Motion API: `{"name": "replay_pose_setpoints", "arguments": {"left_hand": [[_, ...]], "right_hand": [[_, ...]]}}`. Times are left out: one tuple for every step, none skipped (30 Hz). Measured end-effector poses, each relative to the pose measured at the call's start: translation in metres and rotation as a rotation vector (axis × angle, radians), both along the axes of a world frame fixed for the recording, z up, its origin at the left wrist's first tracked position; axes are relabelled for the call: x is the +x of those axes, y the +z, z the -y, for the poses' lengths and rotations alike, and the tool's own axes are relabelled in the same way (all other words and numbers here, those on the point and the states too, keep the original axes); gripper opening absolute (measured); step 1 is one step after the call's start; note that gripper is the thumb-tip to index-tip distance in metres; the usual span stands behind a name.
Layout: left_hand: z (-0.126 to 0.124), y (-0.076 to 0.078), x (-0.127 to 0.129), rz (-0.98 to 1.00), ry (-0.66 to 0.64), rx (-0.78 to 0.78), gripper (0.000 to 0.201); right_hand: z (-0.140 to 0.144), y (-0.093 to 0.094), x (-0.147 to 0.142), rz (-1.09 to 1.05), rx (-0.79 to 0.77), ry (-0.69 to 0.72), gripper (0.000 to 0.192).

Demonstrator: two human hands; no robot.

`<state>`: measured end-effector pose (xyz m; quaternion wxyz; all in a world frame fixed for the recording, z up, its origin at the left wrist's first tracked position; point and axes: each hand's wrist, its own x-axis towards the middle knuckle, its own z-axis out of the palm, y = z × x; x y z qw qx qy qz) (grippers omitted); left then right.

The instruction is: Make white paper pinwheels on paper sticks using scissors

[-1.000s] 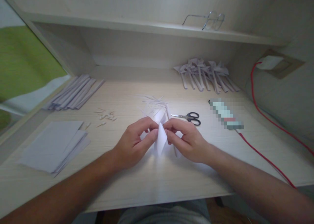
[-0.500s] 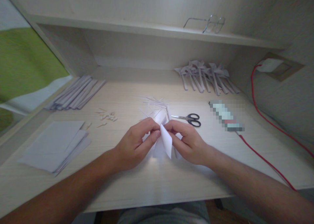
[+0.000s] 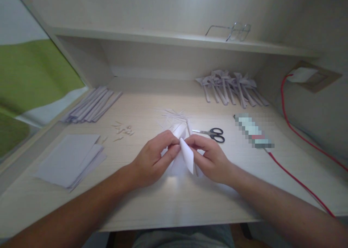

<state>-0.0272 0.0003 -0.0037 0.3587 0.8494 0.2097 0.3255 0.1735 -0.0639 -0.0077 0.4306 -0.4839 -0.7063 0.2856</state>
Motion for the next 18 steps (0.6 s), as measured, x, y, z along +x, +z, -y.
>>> {"name": "replay_pose_setpoints", "arguments": {"left_hand": [[0.0,0.0,0.0,-0.002,0.017,0.004,0.016],[0.0,0.0,0.001,-0.009,0.032,0.011,0.016],[0.001,0.0,0.001,-0.019,0.044,0.02,0.017],[0.001,0.002,0.001,-0.033,0.053,0.03,0.017],[0.002,0.004,0.001,-0.048,0.059,0.041,0.017],[0.003,0.008,0.001,-0.067,0.06,0.048,0.018],[0.003,0.012,0.0,-0.09,0.056,0.051,0.018],[0.003,0.018,-0.001,-0.114,0.046,0.054,0.017],[0.002,0.026,-0.003,-0.144,0.029,0.056,0.015],[-0.001,0.033,-0.006,-0.174,0.006,0.061,0.012],[-0.005,0.042,-0.009,-0.201,-0.019,0.078,0.008],[-0.01,0.049,-0.013,-0.236,-0.035,0.1,0.004],[-0.016,0.056,-0.018,-0.278,-0.043,0.12,0.004],[-0.024,0.062,-0.022,-0.319,-0.05,0.138,0.004],[-0.032,0.067,-0.027,-0.342,-0.035,0.141,0.004],[-0.039,0.07,-0.03,-0.351,-0.008,0.138,0.003],[-0.045,0.071,-0.034,-0.352,0.022,0.132,0.003],[-0.049,0.072,-0.036,-0.342,0.056,0.129,0.004]], "right_hand": [[0.0,0.0,-0.001,-0.037,-0.023,-0.028,0.013],[0.0,0.0,-0.002,-0.079,-0.049,-0.046,0.012],[0.001,0.0,-0.003,-0.129,-0.077,-0.047,0.013],[0.0,0.0,-0.003,-0.188,-0.112,-0.034,0.013],[0.0,0.001,-0.003,-0.253,-0.151,-0.007,0.014],[-0.001,0.002,-0.003,-0.318,-0.192,0.025,0.015],[-0.001,0.002,-0.002,-0.378,-0.229,0.053,0.016],[-0.002,0.003,-0.001,-0.432,-0.26,0.074,0.018],[-0.004,0.003,0.0,-0.475,-0.286,0.088,0.02],[-0.005,0.002,0.001,-0.506,-0.31,0.097,0.022],[-0.006,0.001,0.003,-0.528,-0.329,0.101,0.024],[-0.007,0.0,0.004,-0.544,-0.345,0.104,0.025],[-0.008,-0.001,0.005,-0.557,-0.357,0.108,0.025],[-0.009,-0.004,0.006,-0.572,-0.366,0.115,0.024],[-0.01,-0.006,0.007,-0.589,-0.373,0.124,0.022],[-0.011,-0.009,0.007,-0.611,-0.379,0.136,0.021],[-0.011,-0.011,0.007,-0.635,-0.386,0.15,0.019],[-0.012,-0.013,0.007,-0.653,-0.394,0.163,0.019]]}}
